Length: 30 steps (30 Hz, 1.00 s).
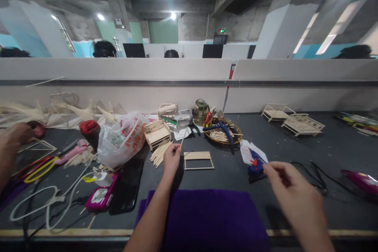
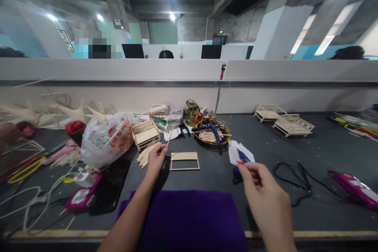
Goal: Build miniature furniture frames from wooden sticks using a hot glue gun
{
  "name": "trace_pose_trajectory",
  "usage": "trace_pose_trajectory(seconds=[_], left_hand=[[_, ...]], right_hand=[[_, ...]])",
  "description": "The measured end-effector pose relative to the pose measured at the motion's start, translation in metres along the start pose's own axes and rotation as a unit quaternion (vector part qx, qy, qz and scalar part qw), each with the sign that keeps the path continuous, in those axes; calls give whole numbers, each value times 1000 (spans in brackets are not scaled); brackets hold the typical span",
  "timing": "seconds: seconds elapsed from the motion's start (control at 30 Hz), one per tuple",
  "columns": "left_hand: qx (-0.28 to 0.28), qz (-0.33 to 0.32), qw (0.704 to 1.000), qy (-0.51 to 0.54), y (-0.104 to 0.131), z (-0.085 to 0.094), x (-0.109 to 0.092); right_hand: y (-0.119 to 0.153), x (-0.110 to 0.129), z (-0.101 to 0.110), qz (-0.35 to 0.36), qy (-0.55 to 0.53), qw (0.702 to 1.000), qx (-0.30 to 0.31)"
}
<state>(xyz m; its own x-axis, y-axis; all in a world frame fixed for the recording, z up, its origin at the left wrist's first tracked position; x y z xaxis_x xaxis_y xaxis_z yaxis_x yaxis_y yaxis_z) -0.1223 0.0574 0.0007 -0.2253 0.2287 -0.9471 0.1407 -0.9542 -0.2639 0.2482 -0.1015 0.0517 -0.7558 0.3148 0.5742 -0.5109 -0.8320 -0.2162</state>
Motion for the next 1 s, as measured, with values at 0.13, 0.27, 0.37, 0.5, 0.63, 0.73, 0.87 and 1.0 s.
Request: trace_pose_trajectory(seconds=[0.13, 0.27, 0.37, 0.5, 0.63, 0.73, 0.87, 1.0], left_hand=[[11, -5, 1000, -21, 1, -3, -3], [21, 2, 999, -30, 2, -4, 0], [24, 4, 999, -25, 1, -4, 2], [17, 13, 1000, -10, 0, -4, 3], [14, 22, 1000, 0, -1, -5, 1], [25, 20, 999, -2, 0, -6, 1], [20, 13, 1000, -11, 0, -3, 3], [10, 4, 1000, -12, -1, -1, 2]], right_hand=[[-18, -11, 3, -139, 137, 975, 107], [-48, -21, -29, -193, 118, 964, 142], [-62, -20, -46, -206, 125, 961, 136], [-67, -17, -53, -202, 121, 962, 139], [-66, -20, -46, -190, 118, 968, 116], [-63, -21, -42, -167, 127, 972, 107], [-57, -27, -30, -140, 144, 977, 76], [-53, -19, -12, -67, 73, 995, 23]])
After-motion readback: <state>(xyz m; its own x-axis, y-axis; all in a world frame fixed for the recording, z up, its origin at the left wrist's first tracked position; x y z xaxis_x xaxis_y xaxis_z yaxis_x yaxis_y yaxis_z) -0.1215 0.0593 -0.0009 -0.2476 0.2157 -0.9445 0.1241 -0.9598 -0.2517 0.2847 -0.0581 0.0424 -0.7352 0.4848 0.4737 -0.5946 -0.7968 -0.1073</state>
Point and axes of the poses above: each hand's wrist, its own y-axis away from the middle knuckle, its own z-axis out of the back of the hand, x = y × z, the point moved 6 cm from there along -y, towards the middle knuckle, and after that the axes turned 6 degrees about x, right-handed, at the moved point
